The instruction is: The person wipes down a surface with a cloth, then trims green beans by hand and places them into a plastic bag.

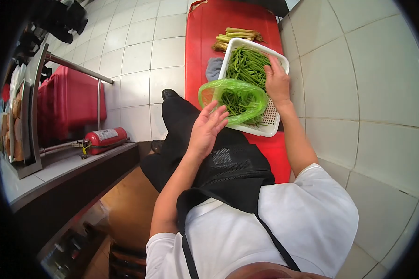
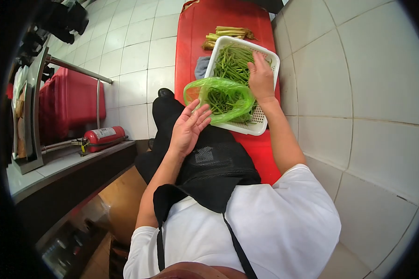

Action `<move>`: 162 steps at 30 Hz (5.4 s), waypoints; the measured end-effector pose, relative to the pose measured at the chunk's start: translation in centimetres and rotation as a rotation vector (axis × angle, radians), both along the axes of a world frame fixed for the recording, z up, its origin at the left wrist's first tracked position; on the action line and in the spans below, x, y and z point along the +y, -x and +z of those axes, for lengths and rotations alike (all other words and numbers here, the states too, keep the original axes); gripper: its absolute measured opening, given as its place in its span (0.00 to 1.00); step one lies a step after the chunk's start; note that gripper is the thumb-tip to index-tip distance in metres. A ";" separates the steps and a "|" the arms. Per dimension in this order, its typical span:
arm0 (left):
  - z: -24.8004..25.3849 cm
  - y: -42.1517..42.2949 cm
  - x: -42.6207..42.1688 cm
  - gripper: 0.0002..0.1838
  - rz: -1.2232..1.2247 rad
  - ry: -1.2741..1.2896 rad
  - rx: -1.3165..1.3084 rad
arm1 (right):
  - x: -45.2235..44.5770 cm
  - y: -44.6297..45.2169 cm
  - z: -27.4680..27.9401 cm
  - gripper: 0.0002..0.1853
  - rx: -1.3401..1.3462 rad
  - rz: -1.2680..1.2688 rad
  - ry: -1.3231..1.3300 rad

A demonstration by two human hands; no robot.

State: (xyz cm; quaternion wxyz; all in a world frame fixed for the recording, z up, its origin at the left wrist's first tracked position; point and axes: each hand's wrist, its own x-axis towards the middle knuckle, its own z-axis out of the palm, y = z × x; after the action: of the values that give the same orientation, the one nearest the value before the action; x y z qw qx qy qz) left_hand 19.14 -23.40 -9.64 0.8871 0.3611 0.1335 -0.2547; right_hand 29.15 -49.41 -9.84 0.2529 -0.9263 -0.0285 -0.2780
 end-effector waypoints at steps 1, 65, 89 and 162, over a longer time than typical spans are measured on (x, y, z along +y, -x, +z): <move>-1.1 0.1 0.4 0.27 -0.015 0.034 0.006 | 0.1 0.2 1.3 0.15 -0.001 -0.014 -0.027; -6.7 -0.4 3.2 0.17 -0.045 0.396 0.001 | 7.6 5.8 -3.6 0.10 0.462 0.298 -0.200; -6.9 -0.5 2.7 0.19 -0.062 0.339 -0.023 | 6.9 5.8 -3.1 0.12 0.360 0.392 -0.180; -5.2 -3.9 -4.3 0.18 -0.356 -0.299 -0.223 | 8.9 6.9 -2.7 0.05 0.305 0.347 -0.926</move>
State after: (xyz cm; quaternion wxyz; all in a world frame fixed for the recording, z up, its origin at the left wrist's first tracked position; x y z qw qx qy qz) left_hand 23.04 -27.72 -14.80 0.7742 0.5321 0.0054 -0.3428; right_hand 22.25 -40.51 -12.59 0.6800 -0.7289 -0.0183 -0.0771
